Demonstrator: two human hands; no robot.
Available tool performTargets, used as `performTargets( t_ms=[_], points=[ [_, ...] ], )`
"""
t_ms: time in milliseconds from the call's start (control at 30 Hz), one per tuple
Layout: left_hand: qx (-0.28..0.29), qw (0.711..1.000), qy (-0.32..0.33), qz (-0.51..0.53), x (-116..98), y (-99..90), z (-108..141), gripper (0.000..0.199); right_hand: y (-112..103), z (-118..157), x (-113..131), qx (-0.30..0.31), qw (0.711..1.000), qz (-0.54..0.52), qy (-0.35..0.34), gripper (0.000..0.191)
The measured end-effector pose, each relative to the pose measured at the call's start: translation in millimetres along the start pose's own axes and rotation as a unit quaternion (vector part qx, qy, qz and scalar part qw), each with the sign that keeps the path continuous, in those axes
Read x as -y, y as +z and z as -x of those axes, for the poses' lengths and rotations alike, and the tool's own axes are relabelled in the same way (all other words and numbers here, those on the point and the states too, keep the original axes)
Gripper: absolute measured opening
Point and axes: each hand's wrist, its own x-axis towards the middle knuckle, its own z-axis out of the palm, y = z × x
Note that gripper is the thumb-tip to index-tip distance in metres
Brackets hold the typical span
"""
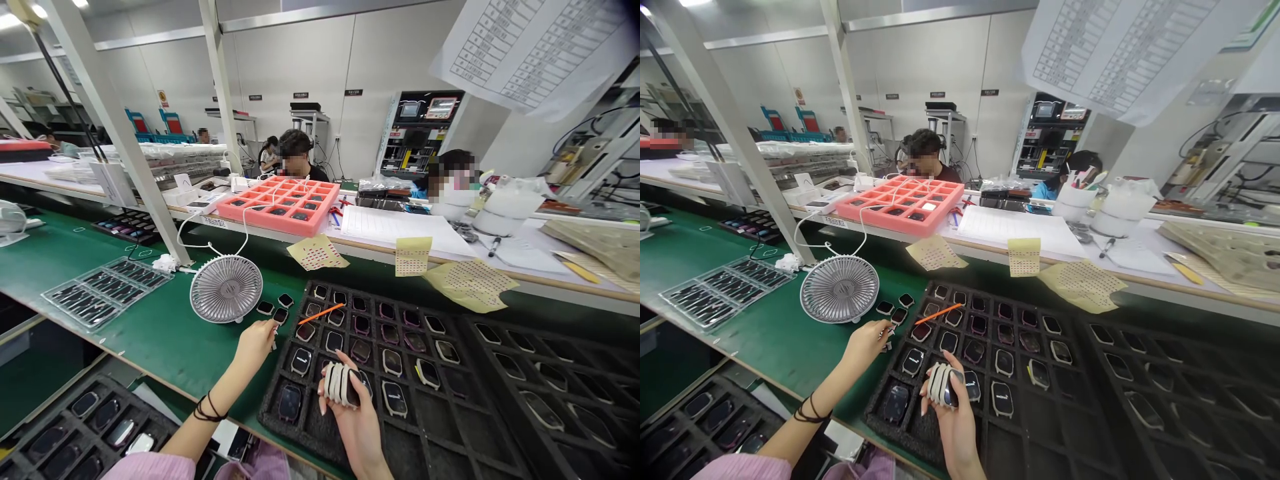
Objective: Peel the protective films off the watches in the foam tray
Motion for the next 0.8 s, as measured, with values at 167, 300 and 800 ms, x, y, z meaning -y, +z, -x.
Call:
performTargets(
  t_ms=[167,300,800],
  points=[
    [-0.023,0.999,-0.005,0.037,7,1.5,3,0.027,1,1,2,-0.004,1.000,-0.020,0.003,0.042],
    [-0.057,0.990,0.005,0.127,6,-7.0,10,0.027,2,2,3,0.004,1.000,-0.028,-0.003,0.043],
    [0.117,0.731,-0.027,0.672,-71,-35.7,39,0.038,8,5,5,0.023,0.998,-0.032,-0.054,0.038]
  ],
)
